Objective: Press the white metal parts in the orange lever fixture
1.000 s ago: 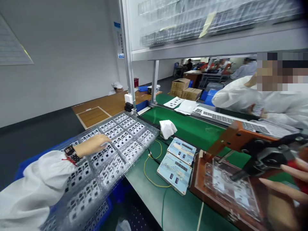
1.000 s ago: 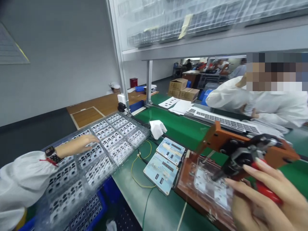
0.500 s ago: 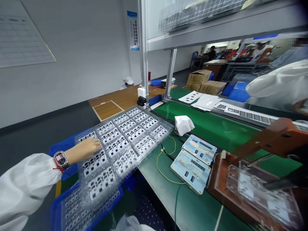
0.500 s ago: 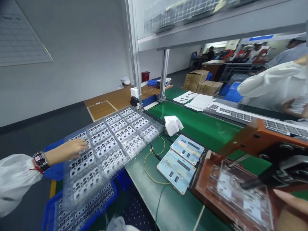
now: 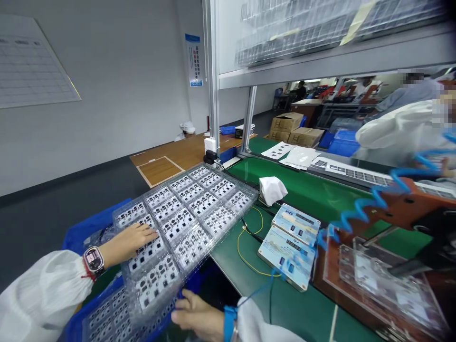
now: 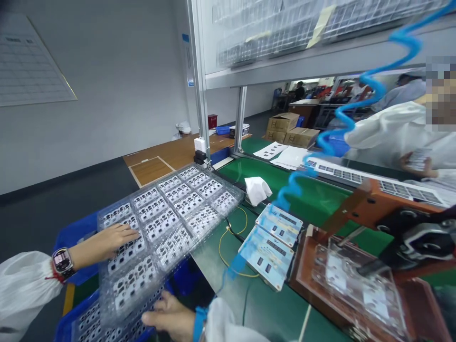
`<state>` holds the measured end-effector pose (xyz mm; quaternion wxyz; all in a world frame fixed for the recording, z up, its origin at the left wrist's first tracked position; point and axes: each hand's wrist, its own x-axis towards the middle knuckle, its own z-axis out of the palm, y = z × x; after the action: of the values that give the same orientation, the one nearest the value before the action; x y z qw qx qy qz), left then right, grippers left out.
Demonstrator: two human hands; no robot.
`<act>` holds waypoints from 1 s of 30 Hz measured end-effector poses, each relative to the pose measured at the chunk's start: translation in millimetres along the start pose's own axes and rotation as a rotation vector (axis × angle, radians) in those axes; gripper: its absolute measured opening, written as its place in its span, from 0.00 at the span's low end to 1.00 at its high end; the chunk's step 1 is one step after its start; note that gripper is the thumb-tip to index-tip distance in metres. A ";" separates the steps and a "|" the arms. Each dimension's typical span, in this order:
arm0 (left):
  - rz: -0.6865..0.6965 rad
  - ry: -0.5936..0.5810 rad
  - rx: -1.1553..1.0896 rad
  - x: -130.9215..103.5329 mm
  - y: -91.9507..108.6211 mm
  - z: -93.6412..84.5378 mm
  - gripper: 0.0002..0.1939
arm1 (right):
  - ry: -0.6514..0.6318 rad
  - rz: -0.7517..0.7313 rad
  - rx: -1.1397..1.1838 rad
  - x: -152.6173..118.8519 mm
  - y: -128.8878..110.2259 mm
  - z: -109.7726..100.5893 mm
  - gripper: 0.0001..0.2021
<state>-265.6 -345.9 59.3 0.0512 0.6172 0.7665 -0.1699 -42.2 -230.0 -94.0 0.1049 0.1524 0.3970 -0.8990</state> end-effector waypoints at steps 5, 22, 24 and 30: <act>0.008 -0.145 0.051 5.5 -2.1 11.2 0.54 | 0.065 -0.108 0.360 29.1 11.1 37.4 0.35; 0.005 -0.114 -0.241 9.0 -21.4 3.1 0.48 | 0.230 -0.070 0.676 27.6 1.1 68.1 0.37; 0.017 -0.093 -0.244 9.4 -22.1 -1.1 0.46 | 0.225 -0.070 0.675 26.3 1.2 68.9 0.37; 0.052 -0.069 -0.101 11.1 -15.7 -12.7 0.27 | 0.213 -0.077 0.690 22.7 -1.1 69.6 0.34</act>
<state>-281.6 -334.4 71.1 0.1133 0.6271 0.7558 -0.1507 -76.9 -282.7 -56.9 -0.0285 0.2566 0.0845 -0.9624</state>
